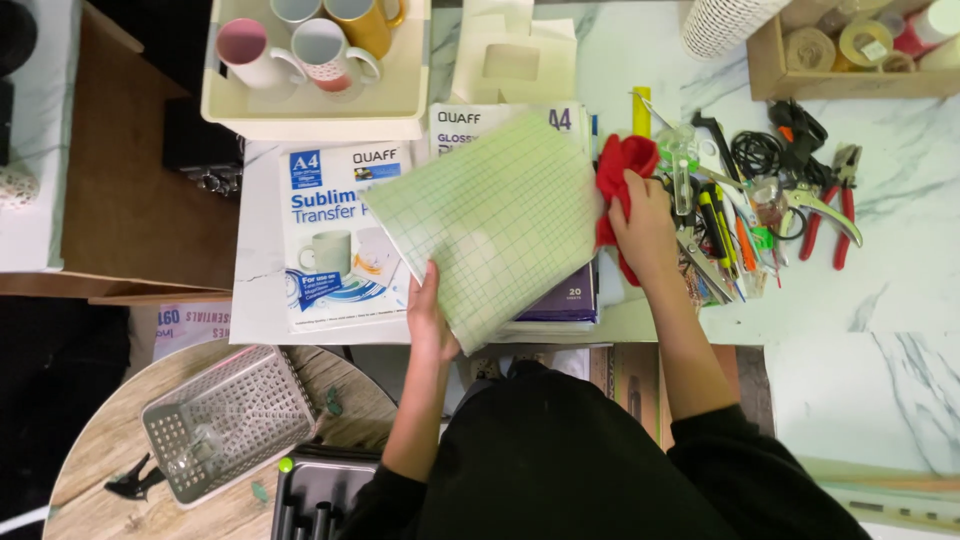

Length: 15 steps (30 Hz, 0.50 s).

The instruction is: Organizing and wiping down various packs of specialty paper and printing supplies on a shelf and workbench.

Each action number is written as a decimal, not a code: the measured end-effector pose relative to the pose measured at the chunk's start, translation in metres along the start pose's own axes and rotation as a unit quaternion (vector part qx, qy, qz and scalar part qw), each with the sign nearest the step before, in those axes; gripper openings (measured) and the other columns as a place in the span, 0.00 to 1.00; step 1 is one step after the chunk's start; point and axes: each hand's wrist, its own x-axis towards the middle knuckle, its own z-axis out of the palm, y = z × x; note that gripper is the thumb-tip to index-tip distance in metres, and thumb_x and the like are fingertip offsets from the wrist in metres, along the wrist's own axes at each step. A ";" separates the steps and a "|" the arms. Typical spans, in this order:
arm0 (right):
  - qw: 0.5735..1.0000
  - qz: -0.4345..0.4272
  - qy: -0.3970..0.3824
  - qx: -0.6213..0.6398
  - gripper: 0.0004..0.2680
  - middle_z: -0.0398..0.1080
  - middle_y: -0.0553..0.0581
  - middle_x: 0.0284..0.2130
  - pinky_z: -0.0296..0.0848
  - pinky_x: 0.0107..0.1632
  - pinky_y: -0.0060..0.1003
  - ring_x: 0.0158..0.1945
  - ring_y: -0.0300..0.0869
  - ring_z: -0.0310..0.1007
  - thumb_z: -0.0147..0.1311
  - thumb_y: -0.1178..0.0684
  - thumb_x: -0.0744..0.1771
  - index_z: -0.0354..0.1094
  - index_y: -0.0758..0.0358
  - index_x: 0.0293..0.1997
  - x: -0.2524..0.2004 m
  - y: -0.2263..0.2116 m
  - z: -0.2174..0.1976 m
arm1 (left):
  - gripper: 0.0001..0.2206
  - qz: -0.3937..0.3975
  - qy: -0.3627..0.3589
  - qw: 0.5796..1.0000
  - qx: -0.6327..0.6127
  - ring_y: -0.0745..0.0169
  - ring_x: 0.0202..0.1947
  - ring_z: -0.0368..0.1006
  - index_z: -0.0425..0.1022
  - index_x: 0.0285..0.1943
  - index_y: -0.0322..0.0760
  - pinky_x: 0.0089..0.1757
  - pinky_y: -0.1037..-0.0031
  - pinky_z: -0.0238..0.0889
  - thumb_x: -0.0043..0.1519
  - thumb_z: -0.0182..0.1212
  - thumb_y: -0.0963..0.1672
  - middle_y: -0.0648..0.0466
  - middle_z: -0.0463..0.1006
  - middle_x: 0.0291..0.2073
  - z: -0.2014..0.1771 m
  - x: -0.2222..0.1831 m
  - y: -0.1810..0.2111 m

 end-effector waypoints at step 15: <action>0.979 -0.149 -0.004 0.140 0.16 0.65 0.69 0.58 0.67 0.64 0.48 0.61 0.62 0.66 0.56 0.61 0.68 0.65 0.64 0.65 -0.020 -0.118 -0.042 | 0.14 0.227 -0.027 0.860 0.457 0.53 0.48 0.68 0.69 0.63 0.27 0.50 0.66 0.62 0.74 0.55 0.44 0.41 0.72 0.50 -0.053 -0.040 0.137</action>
